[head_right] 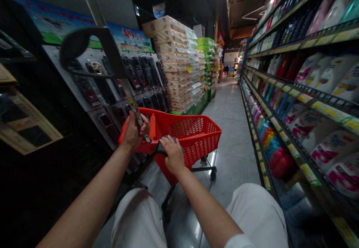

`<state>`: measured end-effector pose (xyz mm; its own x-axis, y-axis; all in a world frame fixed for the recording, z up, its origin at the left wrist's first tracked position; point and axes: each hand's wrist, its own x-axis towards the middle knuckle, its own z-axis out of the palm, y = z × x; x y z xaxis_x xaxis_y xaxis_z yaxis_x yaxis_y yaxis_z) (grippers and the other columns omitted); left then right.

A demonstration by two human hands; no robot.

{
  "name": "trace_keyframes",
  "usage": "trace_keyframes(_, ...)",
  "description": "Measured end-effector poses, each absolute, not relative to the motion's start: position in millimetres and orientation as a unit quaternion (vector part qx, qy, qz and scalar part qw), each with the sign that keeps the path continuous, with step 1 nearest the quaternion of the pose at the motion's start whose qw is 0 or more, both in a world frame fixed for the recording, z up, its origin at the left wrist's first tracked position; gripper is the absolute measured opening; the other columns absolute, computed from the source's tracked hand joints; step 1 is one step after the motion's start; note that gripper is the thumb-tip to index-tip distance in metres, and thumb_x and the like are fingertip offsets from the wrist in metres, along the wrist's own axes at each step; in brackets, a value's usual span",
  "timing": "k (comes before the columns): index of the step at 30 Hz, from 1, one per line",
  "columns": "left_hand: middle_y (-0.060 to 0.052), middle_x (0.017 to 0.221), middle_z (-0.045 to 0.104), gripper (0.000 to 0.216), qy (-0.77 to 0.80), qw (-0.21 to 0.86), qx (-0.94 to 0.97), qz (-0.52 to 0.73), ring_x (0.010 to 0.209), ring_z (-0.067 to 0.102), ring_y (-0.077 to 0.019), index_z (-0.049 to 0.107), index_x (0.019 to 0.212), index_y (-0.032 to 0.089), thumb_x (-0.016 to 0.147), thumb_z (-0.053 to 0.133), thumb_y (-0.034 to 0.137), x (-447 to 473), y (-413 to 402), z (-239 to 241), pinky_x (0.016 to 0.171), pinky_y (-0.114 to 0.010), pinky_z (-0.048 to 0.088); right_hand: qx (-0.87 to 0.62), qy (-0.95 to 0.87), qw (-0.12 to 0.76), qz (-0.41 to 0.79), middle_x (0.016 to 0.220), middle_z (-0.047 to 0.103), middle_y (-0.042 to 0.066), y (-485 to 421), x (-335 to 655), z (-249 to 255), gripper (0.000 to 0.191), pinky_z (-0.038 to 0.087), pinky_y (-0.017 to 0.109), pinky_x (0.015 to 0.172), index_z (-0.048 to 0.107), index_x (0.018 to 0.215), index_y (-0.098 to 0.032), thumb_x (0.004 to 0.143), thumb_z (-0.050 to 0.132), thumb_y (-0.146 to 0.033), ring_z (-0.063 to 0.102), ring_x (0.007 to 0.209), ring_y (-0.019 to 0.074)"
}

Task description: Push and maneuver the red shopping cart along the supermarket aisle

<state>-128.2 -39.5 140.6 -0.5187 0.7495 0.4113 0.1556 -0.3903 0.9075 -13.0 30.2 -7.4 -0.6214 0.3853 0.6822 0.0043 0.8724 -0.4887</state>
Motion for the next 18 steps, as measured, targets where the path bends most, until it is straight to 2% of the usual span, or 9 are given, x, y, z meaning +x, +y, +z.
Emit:
trace_keyframes(3, 0.006, 0.036, 0.024, 0.074, 0.483, 0.301, 0.448, 0.690, 0.030, 0.022, -0.0047, 0.043, 0.046, 0.018, 0.074, 0.033, 0.087, -134, -38, 131, 0.033, -0.018, 0.018, -0.166, -0.867, 0.425, 0.203, 0.144, 0.051, 0.003, 73, 9, -32, 0.084, 0.020, 0.050, 0.119, 0.048, 0.141, -0.023, 0.061, 0.040, 0.005, 0.033, 0.143, 0.0216)
trace_keyframes(6, 0.006, 0.036, 0.020, 0.076, 0.465, 0.327, 0.443, 0.693, 0.030, 0.019, -0.0042, 0.039, 0.042, 0.018, 0.071, 0.036, 0.089, -135, -34, 126, 0.032, -0.018, 0.015, -0.255, -0.829, 0.442, 0.230, 0.139, 0.056, 0.003, 133, 40, -57, 0.078, 0.023, 0.050, 0.118, 0.058, 0.132, -0.024, 0.061, 0.041, 0.006, 0.035, 0.141, 0.0230)
trace_keyframes(8, 0.006, 0.035, 0.021, 0.076, 0.458, 0.334, 0.443, 0.695, 0.030, 0.019, -0.0043, 0.039, 0.041, 0.018, 0.071, 0.036, 0.088, -134, -31, 126, 0.032, -0.018, 0.016, -0.329, -0.766, 0.473, 0.284, 0.133, 0.060, 0.002, 170, 59, -68, 0.070, 0.026, 0.042, 0.117, 0.065, 0.123, -0.024, 0.062, 0.043, 0.004, 0.038, 0.139, 0.0216)
trace_keyframes(11, 0.006, 0.035, 0.021, 0.077, 0.459, 0.338, 0.437, 0.697, 0.030, 0.018, -0.0043, 0.041, 0.041, 0.018, 0.072, 0.035, 0.088, -132, -28, 128, 0.031, -0.017, 0.015, -0.420, -0.689, 0.510, 0.298, 0.143, 0.047, 0.017, 208, 71, -77, 0.063, 0.025, 0.040, 0.115, 0.055, 0.134, -0.009, 0.073, 0.042, -0.002, 0.034, 0.139, 0.0251)
trace_keyframes(14, 0.006, 0.034, 0.021, 0.077, 0.463, 0.332, 0.430, 0.700, 0.029, 0.018, -0.0041, 0.043, 0.042, 0.017, 0.071, 0.035, 0.088, -130, -24, 129, 0.031, -0.017, 0.014, -0.471, -0.633, 0.532, 0.308, 0.140, 0.041, 0.030, 216, 58, -84, 0.059, 0.027, 0.041, 0.113, 0.044, 0.138, 0.006, 0.081, 0.040, -0.009, 0.038, 0.134, 0.0283)
trace_keyframes(16, 0.006, 0.034, 0.023, 0.077, 0.465, 0.333, 0.432, 0.698, 0.029, 0.020, -0.0042, 0.046, 0.044, 0.017, 0.071, 0.036, 0.088, -128, -22, 129, 0.031, -0.017, 0.016, -0.473, -0.623, 0.538, 0.315, 0.138, 0.042, 0.030, 205, 41, -90, 0.057, 0.028, 0.039, 0.113, 0.045, 0.135, 0.008, 0.081, 0.038, -0.008, 0.039, 0.133, 0.0273)
trace_keyframes(18, 0.005, 0.034, 0.025, 0.077, 0.467, 0.339, 0.433, 0.693, 0.028, 0.023, -0.0045, 0.048, 0.045, 0.017, 0.071, 0.036, 0.088, -125, -20, 130, 0.031, -0.017, 0.018, -0.465, -0.622, 0.543, 0.319, 0.140, 0.042, 0.026, 187, 24, -95, 0.057, 0.029, 0.037, 0.113, 0.049, 0.133, 0.003, 0.079, 0.035, -0.005, 0.039, 0.133, 0.0245)
